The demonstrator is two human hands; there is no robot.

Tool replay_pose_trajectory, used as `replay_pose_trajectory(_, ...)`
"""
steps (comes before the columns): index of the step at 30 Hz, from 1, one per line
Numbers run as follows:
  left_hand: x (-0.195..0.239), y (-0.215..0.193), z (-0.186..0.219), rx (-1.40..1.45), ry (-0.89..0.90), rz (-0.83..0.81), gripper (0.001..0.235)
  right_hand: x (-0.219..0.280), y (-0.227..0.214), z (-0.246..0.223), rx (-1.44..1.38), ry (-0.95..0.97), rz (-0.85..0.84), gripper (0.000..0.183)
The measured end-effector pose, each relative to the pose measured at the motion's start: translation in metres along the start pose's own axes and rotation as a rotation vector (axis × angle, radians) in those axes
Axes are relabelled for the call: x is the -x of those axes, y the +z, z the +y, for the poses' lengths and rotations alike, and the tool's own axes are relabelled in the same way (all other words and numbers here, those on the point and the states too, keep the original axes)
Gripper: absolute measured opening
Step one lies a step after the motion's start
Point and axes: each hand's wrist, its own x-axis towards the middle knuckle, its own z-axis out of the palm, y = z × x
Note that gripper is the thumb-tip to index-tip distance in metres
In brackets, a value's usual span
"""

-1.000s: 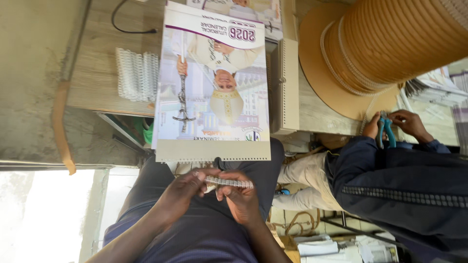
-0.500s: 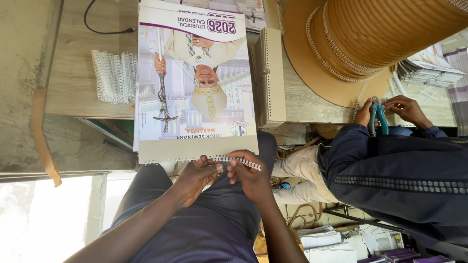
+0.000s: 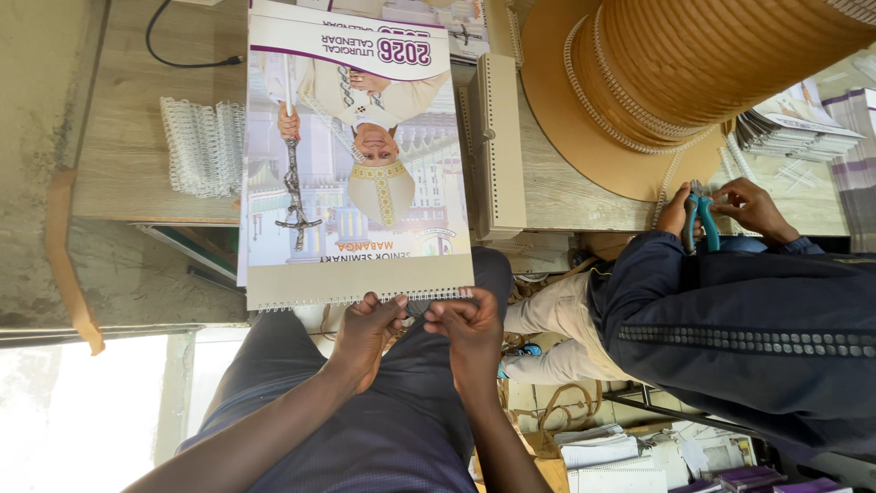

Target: The person assembles calendars by inserting a plastic spiral coil through pre-punched holes in the paper sheets and then crimping the ends of the coil.

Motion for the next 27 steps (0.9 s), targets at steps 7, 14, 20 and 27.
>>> replay_pose_trajectory(7,-0.016,-0.014,-0.024,-0.159,0.068,0.020,0.037,-0.034,-0.042,0.052,-0.406,0.069,-0.062,0.028)
replay_pose_trajectory(14,-0.020,-0.011,-0.025,-0.241,0.106,0.066,0.039,-0.056,-0.049,0.066,-0.502,0.095,-0.168,0.022)
replay_pose_trajectory(20,-0.008,0.001,-0.011,-0.248,0.043,0.107,0.044,-0.046,-0.033,0.041,-0.435,0.135,-0.143,0.013)
replay_pose_trajectory(27,0.025,-0.027,0.032,-0.246,0.008,0.089,0.037,-0.037,-0.020,0.018,-0.343,0.207,-0.094,0.017)
